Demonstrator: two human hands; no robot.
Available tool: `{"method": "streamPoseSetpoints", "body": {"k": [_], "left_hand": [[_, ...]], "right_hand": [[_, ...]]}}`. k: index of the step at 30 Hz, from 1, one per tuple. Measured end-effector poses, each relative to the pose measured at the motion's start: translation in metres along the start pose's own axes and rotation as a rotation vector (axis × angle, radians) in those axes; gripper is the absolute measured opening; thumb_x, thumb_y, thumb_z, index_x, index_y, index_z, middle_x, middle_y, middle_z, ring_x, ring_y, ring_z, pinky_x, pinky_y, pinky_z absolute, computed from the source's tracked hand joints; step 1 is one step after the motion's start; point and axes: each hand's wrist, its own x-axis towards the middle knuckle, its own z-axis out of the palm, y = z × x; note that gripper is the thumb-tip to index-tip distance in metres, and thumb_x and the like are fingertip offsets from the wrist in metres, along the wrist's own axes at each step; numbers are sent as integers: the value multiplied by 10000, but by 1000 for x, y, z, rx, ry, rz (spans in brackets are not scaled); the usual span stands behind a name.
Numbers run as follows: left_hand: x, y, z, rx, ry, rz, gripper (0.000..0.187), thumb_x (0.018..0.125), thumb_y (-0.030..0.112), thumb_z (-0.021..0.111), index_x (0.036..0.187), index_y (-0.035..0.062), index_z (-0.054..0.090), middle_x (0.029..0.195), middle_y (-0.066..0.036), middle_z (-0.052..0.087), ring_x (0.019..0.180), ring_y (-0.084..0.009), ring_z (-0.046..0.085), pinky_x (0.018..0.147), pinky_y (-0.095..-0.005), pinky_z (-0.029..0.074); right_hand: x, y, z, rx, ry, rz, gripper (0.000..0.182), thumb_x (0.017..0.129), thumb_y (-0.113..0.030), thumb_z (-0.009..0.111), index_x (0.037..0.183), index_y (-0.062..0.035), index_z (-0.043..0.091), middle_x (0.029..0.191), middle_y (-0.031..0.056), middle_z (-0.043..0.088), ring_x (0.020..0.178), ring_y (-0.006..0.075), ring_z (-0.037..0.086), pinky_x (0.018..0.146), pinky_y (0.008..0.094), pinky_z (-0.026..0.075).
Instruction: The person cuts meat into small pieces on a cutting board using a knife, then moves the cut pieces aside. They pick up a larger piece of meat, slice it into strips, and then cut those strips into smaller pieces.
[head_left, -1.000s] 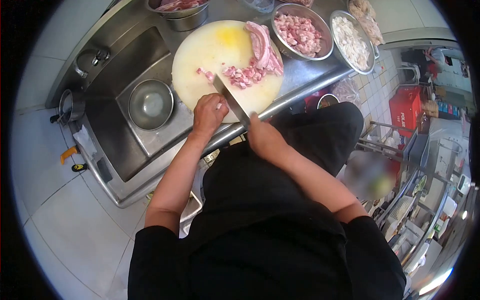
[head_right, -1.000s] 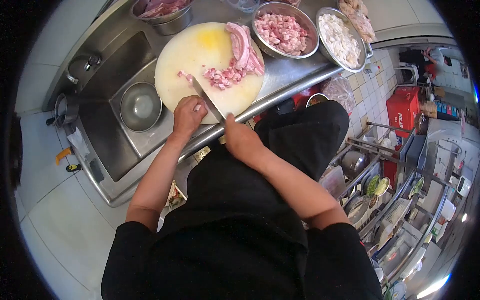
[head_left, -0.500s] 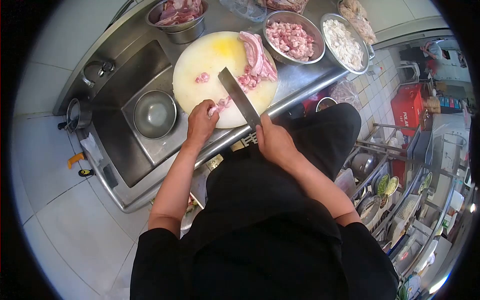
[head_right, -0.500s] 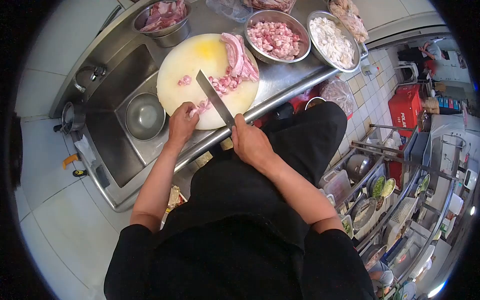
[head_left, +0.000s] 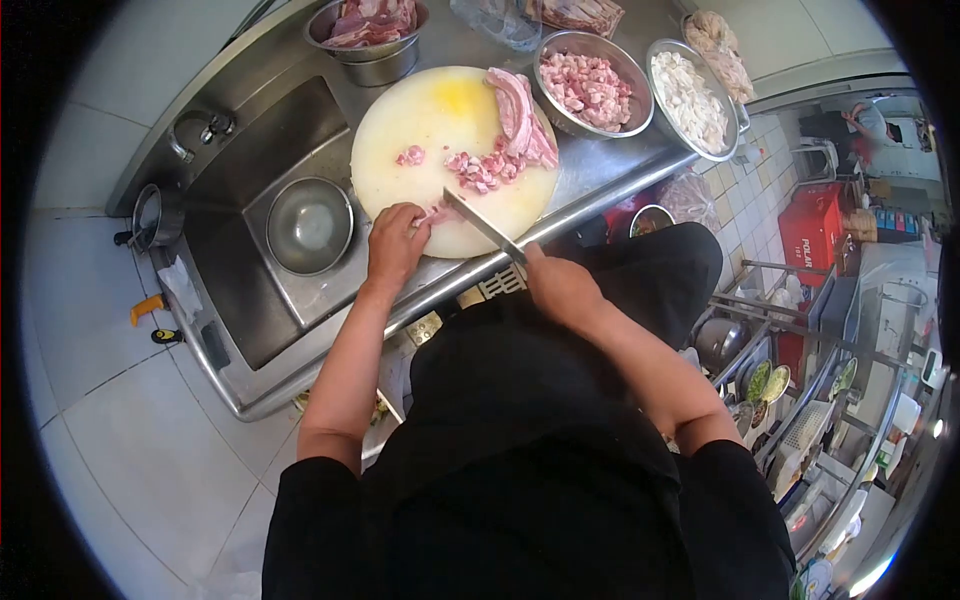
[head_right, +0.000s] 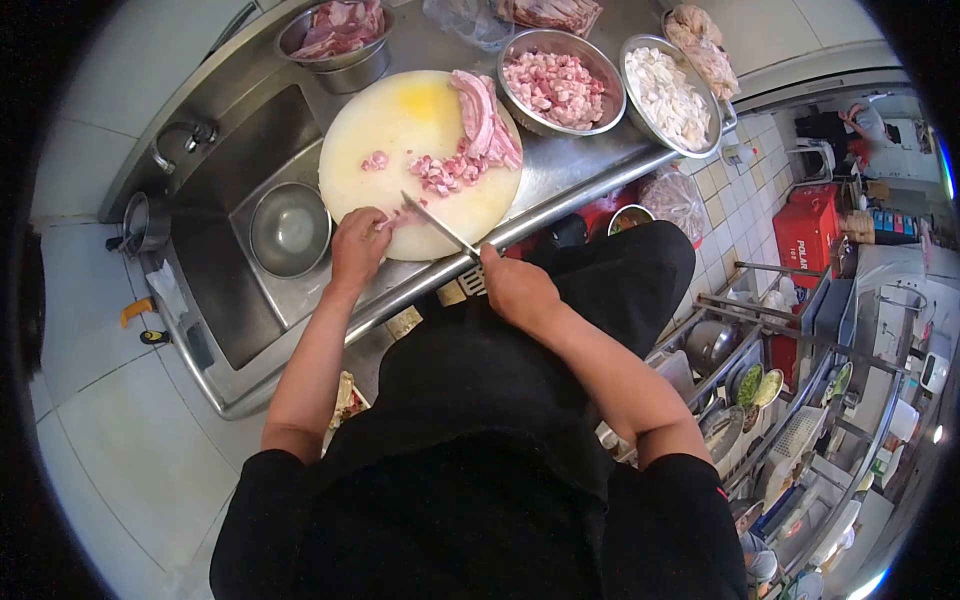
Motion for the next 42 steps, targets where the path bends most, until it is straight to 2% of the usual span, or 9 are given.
{"method": "streamPoseSetpoints", "body": {"k": [2, 6, 11, 16, 18, 22, 27, 34, 42], "left_hand": [[5, 0, 0, -10, 20, 12, 183, 834, 111, 745, 991, 38, 685, 1019, -120, 700, 992, -332, 649, 887, -416, 514], [-4, -3, 4, -8, 28, 33, 183, 840, 129, 750, 993, 46, 693, 1033, -113, 705, 992, -313, 657, 896, -414, 525], [-6, -5, 4, -34, 51, 49, 208, 829, 114, 736, 1024, 52, 698, 1071, -120, 703, 1030, -321, 651, 925, -412, 521], [-5, -3, 3, -12, 39, 49, 230, 821, 106, 727, 1043, 51, 705, 1105, -125, 700, 1061, -327, 639, 943, -413, 517], [-4, -3, 1, -26, -30, -19, 226, 819, 96, 712, 1040, 47, 710, 1103, -125, 705, 1066, -329, 643, 954, -411, 517], [-4, -2, -3, -40, 24, 54, 216, 823, 92, 701, 1032, 39, 709, 1098, -130, 709, 1065, -334, 653, 948, -417, 523], [-5, 2, -2, -86, -19, -69, 192, 826, 84, 702, 1009, 26, 706, 1085, -146, 711, 1029, -341, 676, 921, -418, 538], [2, 8, -3, -43, -58, -13, 197, 813, 85, 704, 999, 19, 701, 1029, -153, 707, 997, -344, 677, 891, -415, 548], [7, 0, 11, -35, 6, 6, 199, 793, 93, 729, 982, 33, 711, 1000, -139, 710, 935, -337, 682, 827, -411, 555]], "right_hand": [[4, 6, -4, -20, 27, -53, 135, 990, -96, 473, 1052, 24, 473, 763, 273, 675, 728, 440, 696, 645, 545, 550], [-4, -11, -22, 169, 209, 44, 149, 1004, -112, 494, 1052, 23, 453, 748, 293, 656, 742, 475, 677, 666, 580, 527], [-20, -40, -44, 368, 444, -74, 149, 1014, -115, 533, 1040, 2, 444, 755, 274, 639, 738, 473, 654, 670, 576, 503], [-3, -5, 9, 200, 337, -220, 148, 994, -115, 529, 1051, 2, 459, 751, 249, 652, 719, 453, 664, 655, 557, 521], [6, 1, 10, 68, 119, -19, 156, 974, -100, 532, 1066, 7, 466, 746, 257, 663, 705, 450, 672, 646, 558, 528], [4, -6, -10, 206, 265, 23, 181, 1007, -132, 496, 1082, 26, 449, 738, 288, 654, 710, 477, 664, 652, 583, 518], [0, -30, -21, 227, 253, -70, 170, 1013, -130, 483, 1062, 30, 449, 739, 285, 653, 717, 473, 666, 652, 578, 515], [18, -37, 8, 123, 130, -161, 116, 963, -68, 482, 1029, 26, 465, 755, 267, 671, 715, 442, 688, 654, 546, 540], [68, -47, 14, 209, 135, -188, 134, 945, -57, 493, 1034, 34, 450, 768, 312, 665, 763, 483, 684, 700, 570, 536]]}}
